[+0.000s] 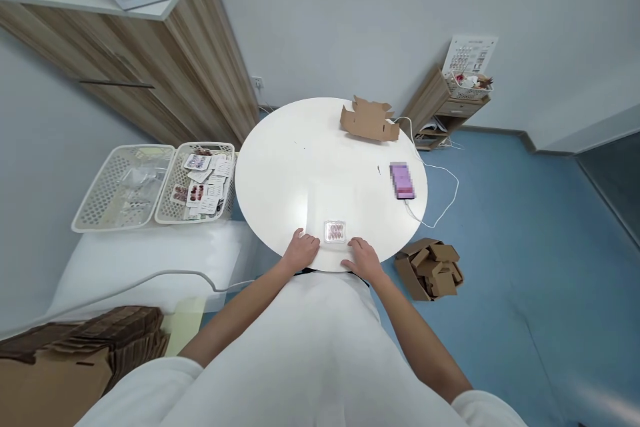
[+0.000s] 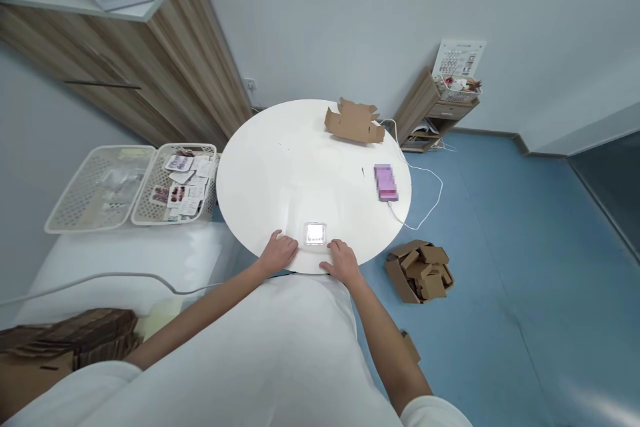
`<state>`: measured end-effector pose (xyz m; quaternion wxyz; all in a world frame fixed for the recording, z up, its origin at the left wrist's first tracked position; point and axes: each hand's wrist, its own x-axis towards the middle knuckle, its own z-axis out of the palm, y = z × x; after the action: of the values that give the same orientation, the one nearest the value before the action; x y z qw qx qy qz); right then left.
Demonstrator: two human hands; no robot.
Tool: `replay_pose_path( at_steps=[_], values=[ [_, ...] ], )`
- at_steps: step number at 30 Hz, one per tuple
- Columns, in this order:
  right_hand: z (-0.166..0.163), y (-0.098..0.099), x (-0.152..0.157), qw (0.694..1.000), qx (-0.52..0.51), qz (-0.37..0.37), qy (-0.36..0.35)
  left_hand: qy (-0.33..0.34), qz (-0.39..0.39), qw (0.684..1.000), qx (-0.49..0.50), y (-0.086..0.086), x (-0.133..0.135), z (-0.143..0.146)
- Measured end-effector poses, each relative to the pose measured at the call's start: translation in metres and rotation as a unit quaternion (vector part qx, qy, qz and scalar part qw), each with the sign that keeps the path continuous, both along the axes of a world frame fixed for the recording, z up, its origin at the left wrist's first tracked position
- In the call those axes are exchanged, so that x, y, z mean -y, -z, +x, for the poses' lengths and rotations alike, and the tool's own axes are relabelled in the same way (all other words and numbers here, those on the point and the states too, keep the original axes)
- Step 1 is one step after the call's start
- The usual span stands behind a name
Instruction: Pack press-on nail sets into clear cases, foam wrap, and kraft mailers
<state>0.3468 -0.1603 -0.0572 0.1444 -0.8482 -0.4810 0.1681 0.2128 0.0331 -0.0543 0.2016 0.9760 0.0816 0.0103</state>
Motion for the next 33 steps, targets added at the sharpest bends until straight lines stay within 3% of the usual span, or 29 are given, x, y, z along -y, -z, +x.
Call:
replay_pose_path(
  at_steps=[4, 12, 19, 23, 26, 30, 33],
  values=[
    [0.002, 0.006, 0.001, 0.999, 0.019, 0.0, 0.026, -0.023, 0.002, 1.0, 0.006, 0.001, -0.004, -0.002],
    [0.022, 0.002, -0.025, 0.991, -0.028, -0.028, 0.126, -0.157, -0.142, 0.975, -0.065, -0.003, -0.019, 0.015],
    [0.025, 0.006, -0.049, 0.978, 0.001, -0.111, 0.178, -0.231, -0.092, 0.963, -0.107, 0.005, -0.017, 0.035],
    [0.021, 0.009, -0.048, 0.977, 0.023, -0.101, 0.185, -0.193, -0.06, 0.979, -0.036, 0.008, -0.012, 0.037],
    [0.016, 0.012, -0.047, 0.98, 0.067, -0.049, 0.183, -0.127, -0.077, 0.989, 0.02, 0.007, -0.009, 0.039],
    [0.011, 0.014, -0.048, 0.996, 0.065, 0.018, 0.049, -0.032, -0.11, 0.993, 0.023, 0.007, -0.006, 0.042],
    [0.009, 0.012, -0.048, 0.998, 0.06, 0.031, -0.005, -0.002, -0.08, 0.997, 0.019, 0.005, -0.007, 0.041]
  ],
)
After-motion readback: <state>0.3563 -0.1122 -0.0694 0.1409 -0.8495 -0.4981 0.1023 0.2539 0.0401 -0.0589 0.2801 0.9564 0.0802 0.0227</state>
